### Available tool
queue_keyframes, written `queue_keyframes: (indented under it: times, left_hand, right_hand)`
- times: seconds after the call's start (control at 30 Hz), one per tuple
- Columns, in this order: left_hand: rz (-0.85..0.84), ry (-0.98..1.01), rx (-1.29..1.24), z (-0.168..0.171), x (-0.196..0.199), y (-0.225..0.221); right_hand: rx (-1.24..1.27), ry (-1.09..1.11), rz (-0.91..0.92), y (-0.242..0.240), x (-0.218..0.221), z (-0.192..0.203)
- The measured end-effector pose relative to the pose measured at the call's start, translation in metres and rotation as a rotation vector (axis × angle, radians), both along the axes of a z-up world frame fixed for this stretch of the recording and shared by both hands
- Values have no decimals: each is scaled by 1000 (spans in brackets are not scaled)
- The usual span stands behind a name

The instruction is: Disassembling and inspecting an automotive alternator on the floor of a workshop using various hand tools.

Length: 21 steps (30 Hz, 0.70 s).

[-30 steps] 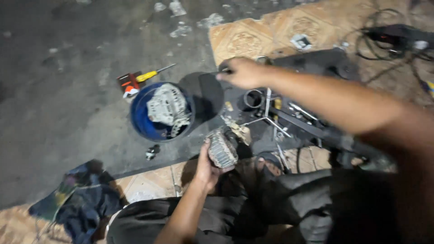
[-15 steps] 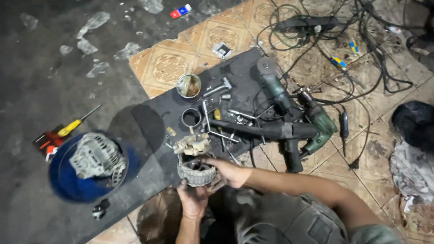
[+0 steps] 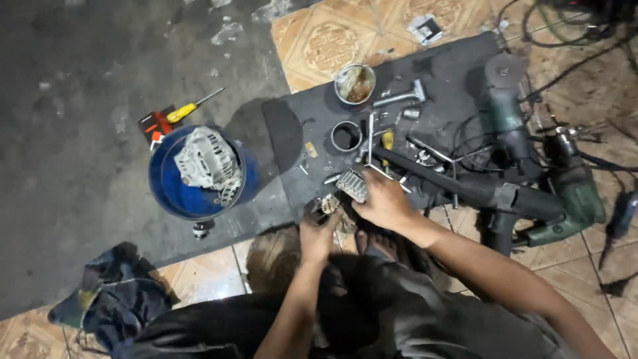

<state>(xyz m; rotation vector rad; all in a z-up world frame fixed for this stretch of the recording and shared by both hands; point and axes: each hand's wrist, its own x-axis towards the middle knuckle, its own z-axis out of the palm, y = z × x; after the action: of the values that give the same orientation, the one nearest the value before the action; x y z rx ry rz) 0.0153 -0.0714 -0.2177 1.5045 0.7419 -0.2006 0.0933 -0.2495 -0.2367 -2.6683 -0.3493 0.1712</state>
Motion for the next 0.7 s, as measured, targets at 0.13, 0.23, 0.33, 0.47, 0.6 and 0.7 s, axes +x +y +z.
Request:
queue_keyframes:
  times: [0.13,0.23,0.33,0.47,0.6,0.7]
  left_hand:
    - [11,175,118,-49,-5,-15]
    - [18,231,168,-65,-3,-18]
    - [61,222,86,-101,-4,-11]
    - [-45,285,8,11,13,-10]
    - [-28,229,-99,-65,4,17]
    - [-163,127,-272,-126,7,43]
  right_hand:
    - [8,-56,72,4,-14,-7]
    - [29,-40,82,12,-11,3]
    - [42,27,96,15,1,6]
    - [42,221,136,3,26,0]
    - [171,382,175,4,47,21]
    - [157,370,233,1,56,-5]
